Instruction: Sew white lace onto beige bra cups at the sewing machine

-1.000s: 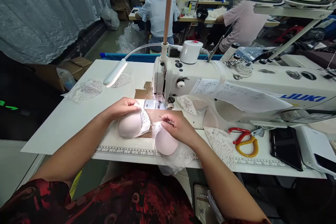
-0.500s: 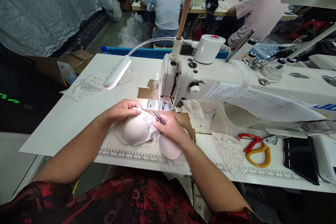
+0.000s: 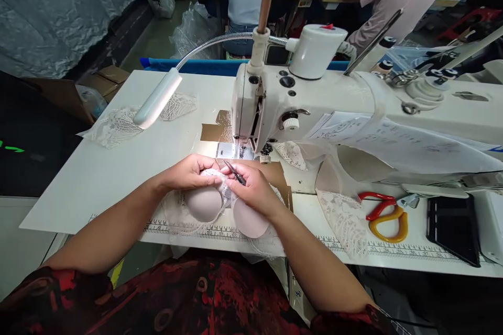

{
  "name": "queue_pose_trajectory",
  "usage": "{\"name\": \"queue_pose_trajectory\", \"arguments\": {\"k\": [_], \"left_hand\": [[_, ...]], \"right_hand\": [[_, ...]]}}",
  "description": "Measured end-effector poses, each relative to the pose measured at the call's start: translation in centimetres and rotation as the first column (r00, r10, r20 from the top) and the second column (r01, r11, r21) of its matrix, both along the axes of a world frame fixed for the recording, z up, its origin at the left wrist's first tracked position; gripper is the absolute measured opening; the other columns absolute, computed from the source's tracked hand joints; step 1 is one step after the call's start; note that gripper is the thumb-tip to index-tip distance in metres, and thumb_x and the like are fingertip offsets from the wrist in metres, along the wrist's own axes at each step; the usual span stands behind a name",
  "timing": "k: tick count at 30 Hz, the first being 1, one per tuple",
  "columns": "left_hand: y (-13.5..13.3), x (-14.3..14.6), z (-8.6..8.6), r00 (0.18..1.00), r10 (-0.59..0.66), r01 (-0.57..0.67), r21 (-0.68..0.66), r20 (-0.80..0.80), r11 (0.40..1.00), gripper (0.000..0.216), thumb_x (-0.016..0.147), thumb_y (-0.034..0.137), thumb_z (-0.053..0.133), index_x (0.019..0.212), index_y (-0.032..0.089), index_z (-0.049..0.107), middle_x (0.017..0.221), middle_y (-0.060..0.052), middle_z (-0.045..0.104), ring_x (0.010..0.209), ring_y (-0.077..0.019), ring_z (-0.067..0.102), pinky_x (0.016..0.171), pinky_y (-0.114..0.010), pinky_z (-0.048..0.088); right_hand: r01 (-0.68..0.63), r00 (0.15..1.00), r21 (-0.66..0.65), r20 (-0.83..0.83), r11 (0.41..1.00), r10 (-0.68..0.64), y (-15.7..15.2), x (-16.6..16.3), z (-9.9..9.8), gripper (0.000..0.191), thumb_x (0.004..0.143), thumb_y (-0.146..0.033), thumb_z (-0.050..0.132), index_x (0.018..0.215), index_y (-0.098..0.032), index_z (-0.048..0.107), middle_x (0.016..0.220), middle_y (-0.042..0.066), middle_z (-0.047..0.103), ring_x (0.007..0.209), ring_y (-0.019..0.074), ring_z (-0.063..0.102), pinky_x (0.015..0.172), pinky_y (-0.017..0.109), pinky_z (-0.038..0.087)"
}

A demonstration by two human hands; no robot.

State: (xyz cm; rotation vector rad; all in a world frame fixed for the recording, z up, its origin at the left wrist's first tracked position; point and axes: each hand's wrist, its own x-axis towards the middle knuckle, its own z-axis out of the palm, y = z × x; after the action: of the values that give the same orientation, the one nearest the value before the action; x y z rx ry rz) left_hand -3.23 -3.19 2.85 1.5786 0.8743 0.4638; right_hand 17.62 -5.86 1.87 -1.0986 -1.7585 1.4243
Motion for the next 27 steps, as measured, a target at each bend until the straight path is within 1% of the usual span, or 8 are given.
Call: {"name": "queue_pose_trajectory", "arguments": {"k": [3, 6, 9, 12, 16, 21, 24, 27], "left_hand": [[0.1, -0.2, 0.0, 0.999, 0.040, -0.037, -0.131, 0.021, 0.991, 0.024, 0.078, 0.035, 0.068, 0.080, 0.011, 0.065, 0.074, -0.003, 0.061, 0.066, -0.0116, 0.054, 0.058, -0.021, 0.042], [0.1, -0.4, 0.0, 0.997, 0.056, -0.045, -0.196, 0.048, 0.980, 0.024, 0.077, 0.035, 0.070, 0.081, 0.011, 0.068, 0.073, -0.003, 0.063, 0.065, -0.0111, 0.055, 0.058, -0.021, 0.043], [0.1, -0.4, -0.2, 0.993, 0.066, -0.042, -0.234, 0.097, 0.971, 0.025, 0.076, 0.035, 0.072, 0.083, 0.011, 0.070, 0.077, -0.005, 0.066, 0.069, -0.0122, 0.058, 0.063, -0.022, 0.046], [0.1, -0.3, -0.6, 0.990, 0.080, -0.048, -0.264, 0.113, 0.963, 0.027, 0.075, 0.036, 0.074, 0.084, 0.011, 0.072, 0.078, -0.006, 0.068, 0.069, -0.0128, 0.059, 0.063, -0.022, 0.046], [0.2, -0.1, -0.9, 0.991, 0.036, -0.001, -0.258, 0.130, 0.966, 0.029, 0.074, 0.036, 0.074, 0.085, 0.010, 0.073, 0.078, -0.006, 0.068, 0.070, -0.0146, 0.060, 0.064, -0.024, 0.046], [0.1, -0.1, -0.9, 0.994, 0.033, -0.003, -0.265, 0.108, 0.964, 0.031, 0.074, 0.039, 0.073, 0.082, 0.010, 0.072, 0.070, -0.004, 0.065, 0.063, -0.0123, 0.056, 0.057, -0.022, 0.043], [0.0, 0.2, -0.9, 0.994, 0.023, 0.003, -0.242, 0.106, 0.970, 0.030, 0.075, 0.039, 0.073, 0.083, 0.011, 0.073, 0.074, -0.005, 0.067, 0.066, -0.0129, 0.057, 0.060, -0.022, 0.044], [0.1, 0.3, -0.6, 0.991, -0.009, 0.036, -0.206, 0.131, 0.978, 0.028, 0.078, 0.038, 0.070, 0.083, 0.011, 0.072, 0.083, -0.007, 0.068, 0.075, -0.0153, 0.060, 0.068, -0.024, 0.047]], "right_hand": [[0.046, 0.998, 0.049, 0.047, 0.998, -0.048, 0.1, 0.6, -0.1, 0.035, 0.089, -0.040, 0.052, 0.116, -0.020, 0.058, 0.100, 0.006, 0.066, 0.089, 0.0189, 0.061, 0.082, 0.034, 0.048], [0.021, 0.995, 0.085, 0.098, 0.996, -0.029, 0.2, 1.2, 0.0, 0.042, 0.094, -0.046, 0.040, 0.122, -0.021, 0.059, 0.090, 0.005, 0.068, 0.086, 0.0195, 0.062, 0.084, 0.038, 0.048], [0.014, 0.994, 0.117, 0.110, 0.993, -0.027, 0.3, 1.3, 0.2, 0.037, 0.091, -0.046, 0.048, 0.114, -0.023, 0.066, 0.098, 0.006, 0.070, 0.099, 0.0221, 0.062, 0.092, 0.040, 0.046], [0.007, 0.996, 0.085, 0.083, 0.996, -0.014, 0.3, 1.0, 0.2, 0.033, 0.085, -0.040, 0.058, 0.112, -0.023, 0.066, 0.109, 0.006, 0.069, 0.099, 0.0218, 0.063, 0.087, 0.038, 0.049], [-0.018, 0.999, 0.087, 0.048, 0.996, 0.014, 0.2, 0.4, 0.1, 0.023, 0.085, -0.033, 0.059, 0.103, -0.021, 0.066, 0.098, 0.004, 0.069, 0.086, 0.0174, 0.064, 0.076, 0.032, 0.051], [0.045, 0.995, 0.117, 0.080, 0.992, -0.054, 0.0, -0.1, 0.2, 0.017, 0.086, -0.034, 0.059, 0.092, -0.020, 0.068, 0.087, 0.002, 0.069, 0.078, 0.0151, 0.061, 0.069, 0.029, 0.047], [0.105, 0.994, 0.066, 0.016, 0.992, -0.106, -0.1, -0.3, 0.0, 0.018, 0.086, -0.036, 0.058, 0.089, -0.019, 0.066, 0.085, 0.003, 0.067, 0.078, 0.0152, 0.061, 0.069, 0.029, 0.048], [0.094, 0.990, -0.070, -0.102, 0.993, -0.101, -0.1, -0.5, -0.2, 0.028, 0.082, -0.037, 0.063, 0.104, -0.020, 0.060, 0.091, 0.004, 0.067, 0.083, 0.0166, 0.063, 0.072, 0.030, 0.050]]}}
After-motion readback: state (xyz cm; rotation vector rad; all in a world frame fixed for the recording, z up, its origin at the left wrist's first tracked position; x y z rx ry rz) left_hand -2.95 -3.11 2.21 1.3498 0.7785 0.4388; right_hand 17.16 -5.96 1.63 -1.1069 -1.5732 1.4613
